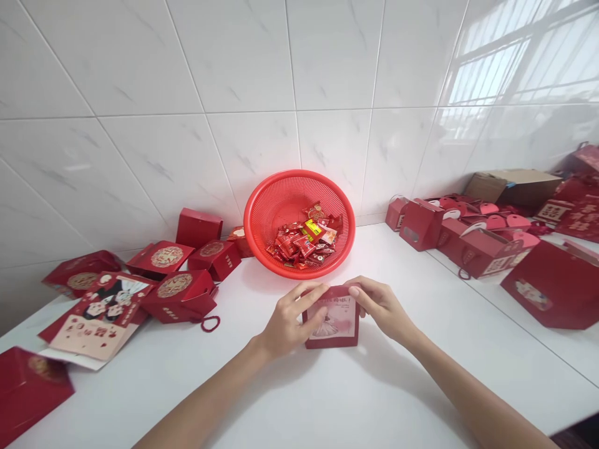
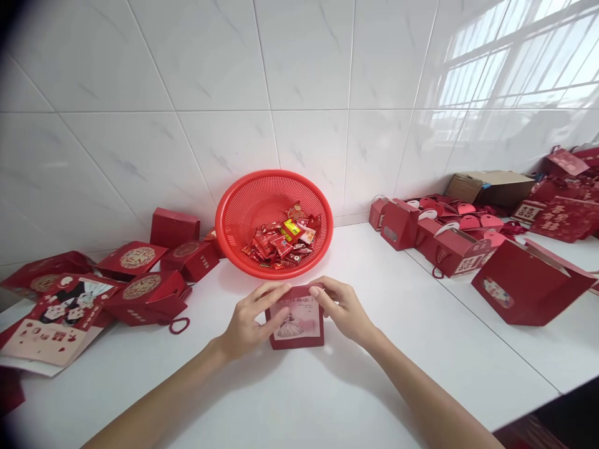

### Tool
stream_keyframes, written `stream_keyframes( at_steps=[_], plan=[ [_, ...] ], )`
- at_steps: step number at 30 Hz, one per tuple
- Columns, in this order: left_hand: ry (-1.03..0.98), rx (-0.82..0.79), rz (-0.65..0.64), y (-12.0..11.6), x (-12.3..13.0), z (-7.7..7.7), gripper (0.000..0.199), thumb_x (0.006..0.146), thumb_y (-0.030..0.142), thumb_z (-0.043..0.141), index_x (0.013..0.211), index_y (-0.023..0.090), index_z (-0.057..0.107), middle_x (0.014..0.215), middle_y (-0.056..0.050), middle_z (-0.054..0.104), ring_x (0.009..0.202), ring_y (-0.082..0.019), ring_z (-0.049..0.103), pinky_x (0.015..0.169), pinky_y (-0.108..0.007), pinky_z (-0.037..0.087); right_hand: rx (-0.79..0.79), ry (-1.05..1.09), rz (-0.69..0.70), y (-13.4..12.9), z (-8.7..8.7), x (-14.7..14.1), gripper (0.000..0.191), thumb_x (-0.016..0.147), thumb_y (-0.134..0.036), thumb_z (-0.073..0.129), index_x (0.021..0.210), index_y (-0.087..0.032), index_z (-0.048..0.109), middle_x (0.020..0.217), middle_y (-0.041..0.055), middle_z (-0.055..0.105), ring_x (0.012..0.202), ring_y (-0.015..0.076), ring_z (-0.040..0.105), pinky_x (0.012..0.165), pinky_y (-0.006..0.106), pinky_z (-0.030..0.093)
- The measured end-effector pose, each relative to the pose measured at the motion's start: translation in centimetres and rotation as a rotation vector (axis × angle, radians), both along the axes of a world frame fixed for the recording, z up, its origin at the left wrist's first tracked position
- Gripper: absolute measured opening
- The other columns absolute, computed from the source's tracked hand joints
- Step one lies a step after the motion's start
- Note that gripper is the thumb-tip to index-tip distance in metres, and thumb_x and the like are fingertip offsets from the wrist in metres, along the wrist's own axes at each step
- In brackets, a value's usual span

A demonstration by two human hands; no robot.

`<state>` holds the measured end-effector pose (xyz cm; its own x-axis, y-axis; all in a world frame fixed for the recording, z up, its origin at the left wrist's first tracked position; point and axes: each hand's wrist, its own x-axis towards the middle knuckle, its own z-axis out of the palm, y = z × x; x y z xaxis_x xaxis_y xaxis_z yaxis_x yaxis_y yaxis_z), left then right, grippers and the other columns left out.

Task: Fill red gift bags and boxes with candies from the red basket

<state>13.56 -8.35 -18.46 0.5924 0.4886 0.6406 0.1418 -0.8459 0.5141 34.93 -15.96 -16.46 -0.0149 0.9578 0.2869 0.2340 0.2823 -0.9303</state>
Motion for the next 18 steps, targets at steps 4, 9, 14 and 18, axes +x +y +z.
stream_keyframes(
  at_steps=[4,9,14,18],
  plan=[
    [-0.052,-0.079,0.017,-0.2,0.3,0.0,0.033,0.098,0.032,0.051,0.125,0.024,0.067,0.112,-0.008,0.071,0.098,-0.020,0.068,0.084,-0.033,0.058,0.031,-0.054,-0.007,0.2,-0.6,0.0,0.042,0.092,-0.058,0.052,0.092,-0.018,0.065,0.075,0.0021,0.061,0.060,0.0126,0.052,0.056,0.026,0.048],
    [-0.028,-0.234,0.064,-0.4,0.2,0.3,0.037,0.097,0.038,0.050,0.129,0.025,0.062,0.122,-0.008,0.069,0.114,-0.024,0.063,0.099,-0.039,0.052,0.067,-0.135,0.029,0.2,-0.2,1.0,0.038,0.091,-0.054,0.056,0.092,-0.018,0.069,0.078,0.0032,0.065,0.061,0.0131,0.054,0.057,0.027,0.047],
    [-0.121,-0.306,0.073,-0.6,0.3,-0.8,0.051,0.094,0.040,0.052,0.141,0.022,0.042,0.133,-0.012,0.059,0.121,-0.025,0.058,0.104,-0.045,0.046,0.245,0.027,-0.443,-0.6,2.4,7.1,0.037,0.079,-0.056,0.067,0.088,-0.020,0.068,0.064,0.0002,0.059,0.049,0.0119,0.047,0.045,0.026,0.041],
    [-0.032,-0.399,0.074,-0.6,0.8,-2.1,0.032,0.092,0.039,0.054,0.118,0.020,0.057,0.119,-0.010,0.065,0.109,-0.023,0.061,0.098,-0.041,0.049,0.385,0.158,-0.980,-0.8,2.8,14.1,0.039,0.067,-0.057,0.070,0.081,-0.021,0.061,0.058,-0.0035,0.050,0.042,0.0108,0.039,0.040,0.027,0.033]
  ],
)
